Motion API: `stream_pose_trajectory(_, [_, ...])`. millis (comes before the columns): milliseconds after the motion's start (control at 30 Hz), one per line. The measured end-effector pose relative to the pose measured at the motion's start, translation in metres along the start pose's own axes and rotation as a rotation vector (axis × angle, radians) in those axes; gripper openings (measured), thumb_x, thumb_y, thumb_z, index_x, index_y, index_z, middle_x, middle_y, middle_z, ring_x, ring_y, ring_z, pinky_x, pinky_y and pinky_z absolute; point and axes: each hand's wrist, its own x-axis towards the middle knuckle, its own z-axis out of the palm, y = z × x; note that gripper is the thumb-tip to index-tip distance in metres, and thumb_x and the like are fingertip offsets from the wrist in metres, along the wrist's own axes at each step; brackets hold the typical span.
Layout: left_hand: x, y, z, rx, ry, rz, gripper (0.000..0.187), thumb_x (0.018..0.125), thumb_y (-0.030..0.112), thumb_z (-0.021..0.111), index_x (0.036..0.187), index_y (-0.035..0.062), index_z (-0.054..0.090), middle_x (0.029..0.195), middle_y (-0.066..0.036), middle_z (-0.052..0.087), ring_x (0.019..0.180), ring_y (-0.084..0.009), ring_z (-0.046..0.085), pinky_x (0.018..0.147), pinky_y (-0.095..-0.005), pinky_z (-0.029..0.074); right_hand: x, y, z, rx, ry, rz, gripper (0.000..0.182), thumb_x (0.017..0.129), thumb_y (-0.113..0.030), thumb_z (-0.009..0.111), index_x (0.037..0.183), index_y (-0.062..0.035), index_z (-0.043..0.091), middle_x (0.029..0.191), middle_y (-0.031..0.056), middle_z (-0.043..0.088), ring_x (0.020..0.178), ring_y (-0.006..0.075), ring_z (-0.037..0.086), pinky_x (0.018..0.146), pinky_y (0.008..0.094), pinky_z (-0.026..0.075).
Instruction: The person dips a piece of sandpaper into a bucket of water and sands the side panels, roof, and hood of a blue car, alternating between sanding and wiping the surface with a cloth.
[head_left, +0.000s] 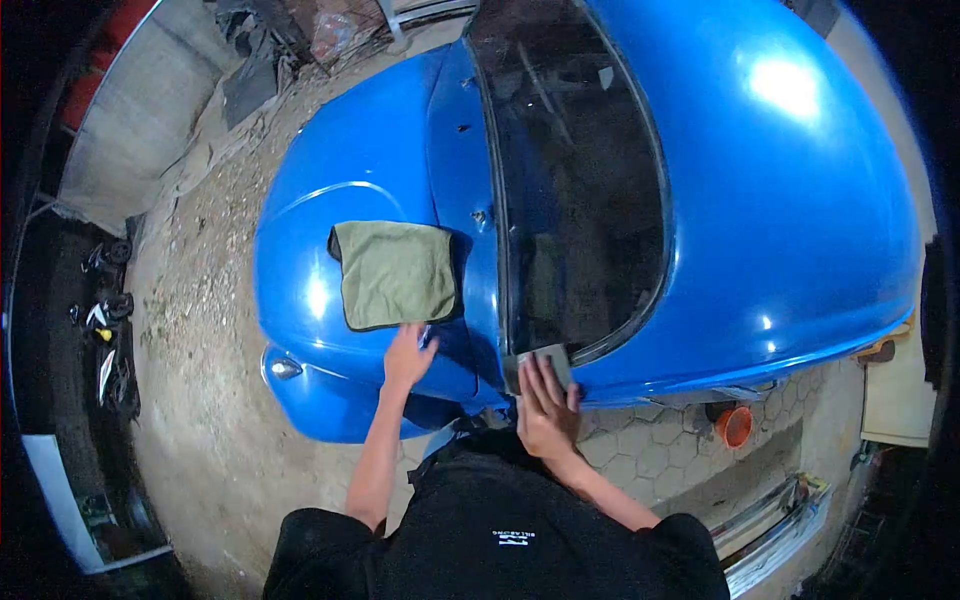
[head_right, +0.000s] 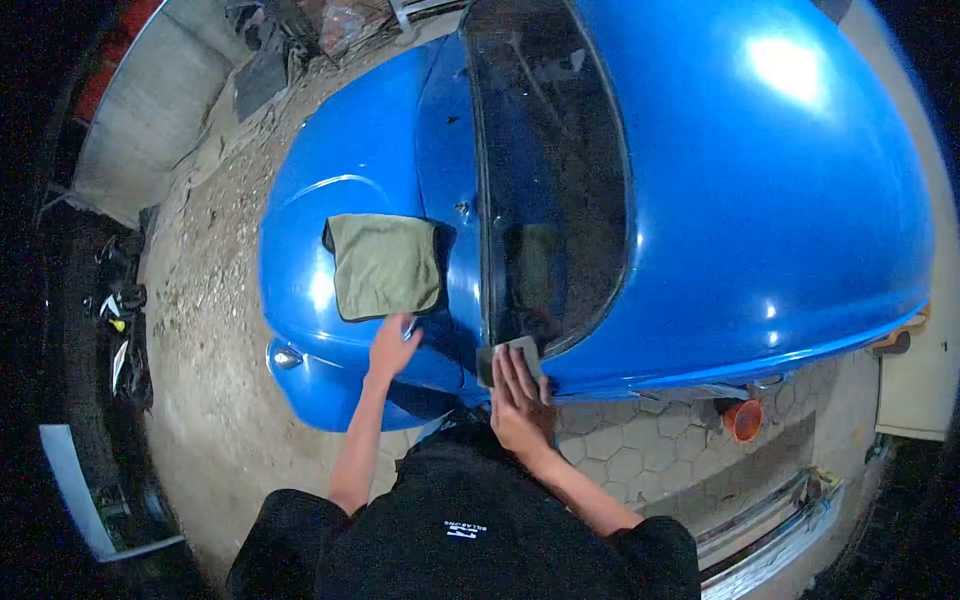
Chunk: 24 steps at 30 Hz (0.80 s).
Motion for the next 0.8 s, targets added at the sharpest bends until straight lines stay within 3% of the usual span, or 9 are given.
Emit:
stream_pose_trajectory(67, [0.015, 0.016, -0.019, 0.159, 0.293, 0.18, 0.079, 0.088, 0.053, 0.076, 0.155, 0.0244, 0.046, 0.169, -0.017, 0.03, 0.146, -0.0403, 0.042, 0.114, -0.0571, 0.04, -0.006, 0.007, 0.05, 0.02, -0.051, -0.109, 0.05, 0.098, -0.015, 0.054, 0.145, 0.0012, 0.058, 0.157, 0.015, 0.051, 0.152, 0.0287, 0.039, 0.124, 0.0514, 0.027])
stream_pose_trajectory(167, [0.039, 0.023, -0.022, 0.314, 0.227, 0.204, 0.081, 0.089, 0.059, 0.071, 0.158, 0.027, 0.043, 0.175, -0.011, 0.016, 0.157, -0.0415, 0.02, 0.12, -0.0682, 0.027, -0.019, 0.013, 0.121, -0.181, -0.207, -0.237, 0.05, 0.096, -0.015, 0.054, 0.141, 0.007, 0.058, 0.155, 0.0195, 0.051, 0.151, 0.0299, 0.04, 0.124, 0.0478, 0.029])
stream_pose_trajectory(267, [0.057, -0.015, -0.007, 0.321, 0.23, 0.204, 0.076, 0.094, 0.063, 0.064, 0.158, 0.0274, 0.044, 0.175, -0.007, 0.017, 0.159, -0.0383, 0.018, 0.117, -0.0775, 0.02, 0.007, 0.002, 0.128, -0.063, -0.132, -0.291, 0.052, 0.094, -0.015, 0.054, 0.14, 0.0097, 0.058, 0.155, 0.0217, 0.051, 0.151, 0.032, 0.04, 0.125, 0.0499, 0.029])
stream_pose_trajectory(400, [0.087, -0.102, -0.02, 0.183, 0.325, -0.067, 0.066, 0.101, 0.062, 0.054, 0.154, 0.0236, 0.052, 0.176, -0.004, 0.014, 0.161, -0.0359, 0.014, 0.114, -0.0815, 0.018, 0.019, -0.002, 0.164, -0.193, -0.056, -0.277, 0.047, 0.1, -0.016, 0.057, 0.14, 0.0092, 0.058, 0.153, 0.0212, 0.052, 0.149, 0.034, 0.042, 0.124, 0.0524, 0.03])
stream_pose_trajectory(467, [0.108, -0.164, -0.031, 0.107, 0.398, -0.098, 0.067, 0.102, 0.062, 0.052, 0.156, 0.0221, 0.05, 0.175, -0.009, 0.017, 0.16, -0.0391, 0.015, 0.119, -0.074, 0.02, 0.027, -0.006, 0.16, 0.048, 0.005, -0.119, 0.041, 0.101, -0.014, 0.06, 0.137, 0.005, 0.062, 0.153, 0.0196, 0.055, 0.147, 0.0323, 0.047, 0.122, 0.0486, 0.035])
stream_pose_trajectory(567, [0.149, -0.26, -0.045, 0.07, 0.433, -0.014, 0.073, 0.099, 0.063, 0.056, 0.16, 0.0233, 0.044, 0.173, -0.016, 0.021, 0.159, -0.0425, 0.017, 0.124, -0.0621, 0.024, 0.055, -0.044, 0.093, 0.233, 0.175, 0.116, 0.039, 0.102, -0.012, 0.062, 0.139, 0.003, 0.062, 0.15, 0.018, 0.058, 0.144, 0.0327, 0.051, 0.119, 0.0437, 0.04])
stream_pose_trajectory(667, [0.133, -0.226, -0.09, 0.087, 0.228, -0.025, 0.08, 0.095, 0.063, 0.062, 0.162, 0.0248, 0.04, 0.172, -0.02, 0.023, 0.157, -0.0458, 0.019, 0.126, -0.0521, 0.026, 0.073, -0.071, 0.088, 0.012, 0.396, 0.03, 0.04, 0.1, -0.007, 0.062, 0.139, 0.0019, 0.062, 0.147, 0.0164, 0.061, 0.142, 0.0326, 0.052, 0.117, 0.0484, 0.042])
stream_pose_trajectory(733, [0.115, -0.191, -0.094, -0.003, 0.302, 0.061, 0.078, 0.092, 0.059, 0.066, 0.16, 0.0261, 0.044, 0.171, -0.017, 0.027, 0.157, -0.0441, 0.023, 0.124, -0.0615, 0.024, 0.07, -0.06, 0.136, -0.105, 0.217, -0.011, 0.046, 0.097, -0.007, 0.064, 0.142, 0.0013, 0.06, 0.151, 0.016, 0.057, 0.145, 0.0322, 0.049, 0.117, 0.048, 0.041])
stream_pose_trajectory(800, [0.102, -0.155, -0.083, -0.014, 0.393, 0.098, 0.074, 0.094, 0.055, 0.065, 0.159, 0.0267, 0.046, 0.171, -0.015, 0.029, 0.156, -0.0429, 0.025, 0.123, -0.0668, 0.02, 0.054, -0.05, 0.19, -0.212, 0.13, 0.027, 0.056, 0.1, -0.02, 0.062, 0.151, 0.0012, 0.05, 0.159, 0.017, 0.048, 0.151, 0.0328, 0.042, 0.121, 0.0493, 0.034])
